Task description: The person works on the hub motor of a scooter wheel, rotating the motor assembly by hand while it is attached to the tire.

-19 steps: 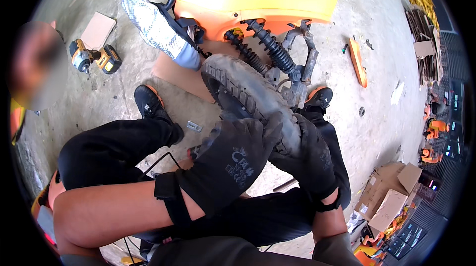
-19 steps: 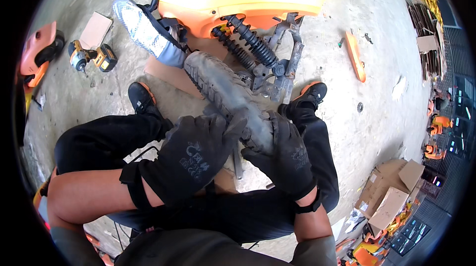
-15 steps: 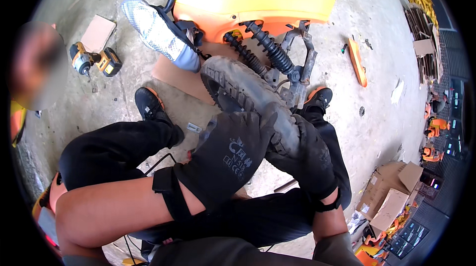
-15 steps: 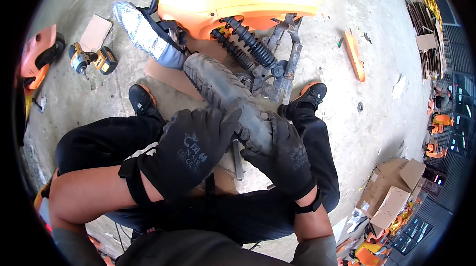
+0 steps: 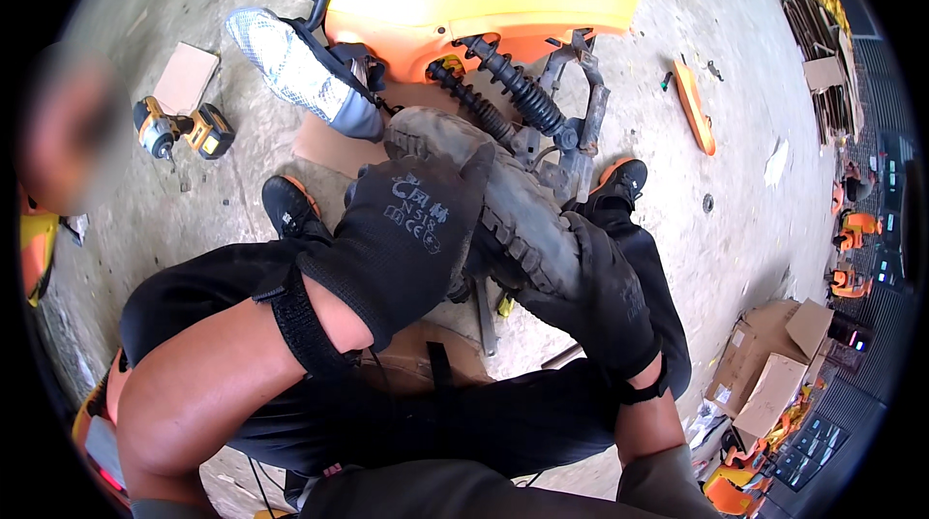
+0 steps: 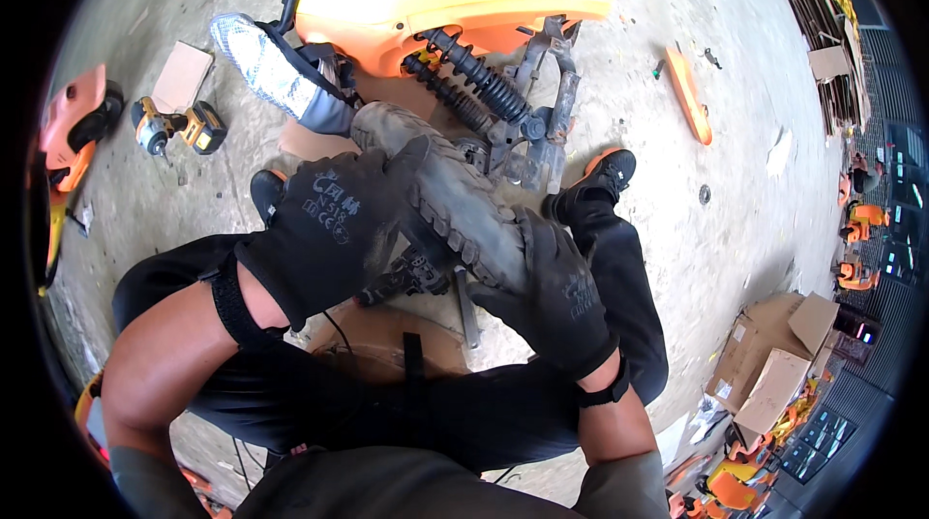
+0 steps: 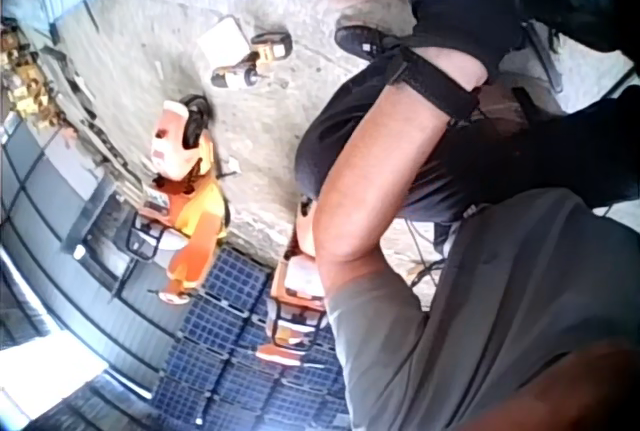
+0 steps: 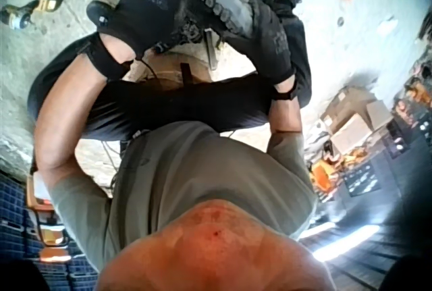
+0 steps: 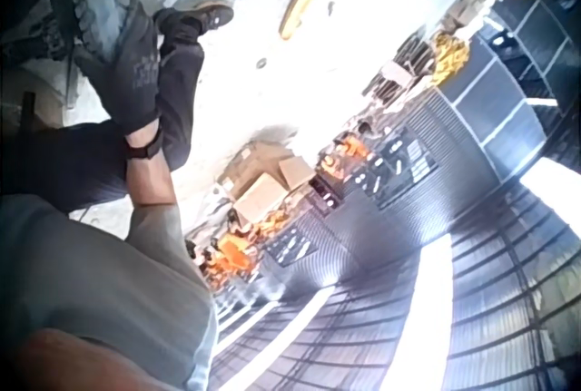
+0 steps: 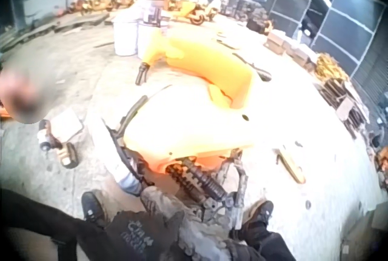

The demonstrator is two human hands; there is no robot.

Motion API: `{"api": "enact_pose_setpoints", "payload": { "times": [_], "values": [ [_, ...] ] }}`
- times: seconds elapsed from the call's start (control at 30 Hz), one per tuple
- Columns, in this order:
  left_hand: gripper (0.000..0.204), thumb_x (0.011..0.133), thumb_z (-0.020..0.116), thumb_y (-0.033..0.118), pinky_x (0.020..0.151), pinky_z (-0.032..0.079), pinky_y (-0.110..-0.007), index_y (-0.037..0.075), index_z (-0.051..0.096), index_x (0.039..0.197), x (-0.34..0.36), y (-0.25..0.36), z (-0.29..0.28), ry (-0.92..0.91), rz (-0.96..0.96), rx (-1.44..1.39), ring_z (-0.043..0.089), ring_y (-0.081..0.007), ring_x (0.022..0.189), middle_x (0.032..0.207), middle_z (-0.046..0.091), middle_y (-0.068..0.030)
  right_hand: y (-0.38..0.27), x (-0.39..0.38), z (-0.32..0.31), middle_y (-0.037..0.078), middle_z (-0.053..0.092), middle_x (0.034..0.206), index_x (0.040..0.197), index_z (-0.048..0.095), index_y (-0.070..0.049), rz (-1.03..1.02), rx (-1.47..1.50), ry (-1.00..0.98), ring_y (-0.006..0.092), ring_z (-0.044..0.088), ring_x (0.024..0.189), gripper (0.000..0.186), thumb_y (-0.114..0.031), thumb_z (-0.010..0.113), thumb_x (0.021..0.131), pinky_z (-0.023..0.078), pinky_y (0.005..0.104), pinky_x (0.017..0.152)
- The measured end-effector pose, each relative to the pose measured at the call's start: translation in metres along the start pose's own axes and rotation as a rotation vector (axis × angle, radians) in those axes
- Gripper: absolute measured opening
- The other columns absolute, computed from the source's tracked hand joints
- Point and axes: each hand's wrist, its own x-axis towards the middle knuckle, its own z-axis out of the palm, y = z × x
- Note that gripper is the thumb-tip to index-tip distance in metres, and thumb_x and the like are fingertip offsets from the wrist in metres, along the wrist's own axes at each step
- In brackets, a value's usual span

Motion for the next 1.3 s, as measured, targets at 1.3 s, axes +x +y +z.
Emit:
{"api": "enact_pose_setpoints", "payload": {
  "times": [1.3],
  "values": [
    [0.05,0.09,0.058,0.016,0.071,0.052,-0.04,0.003,0.057,0.138,0.001,0.032,0.072,0.4,0.181,0.151,0.07,-0.0272,0.085,0.103,0.072,-0.0114,0.006,0.0,0.007,0.026,0.058,0.137,0.151,0.038,-0.005,0.173,-0.011,-0.088,0.0444,0.056,0.126,0.093,-0.026,0.079,0.07,0.046,0.0487,0.105]
  ]
}}
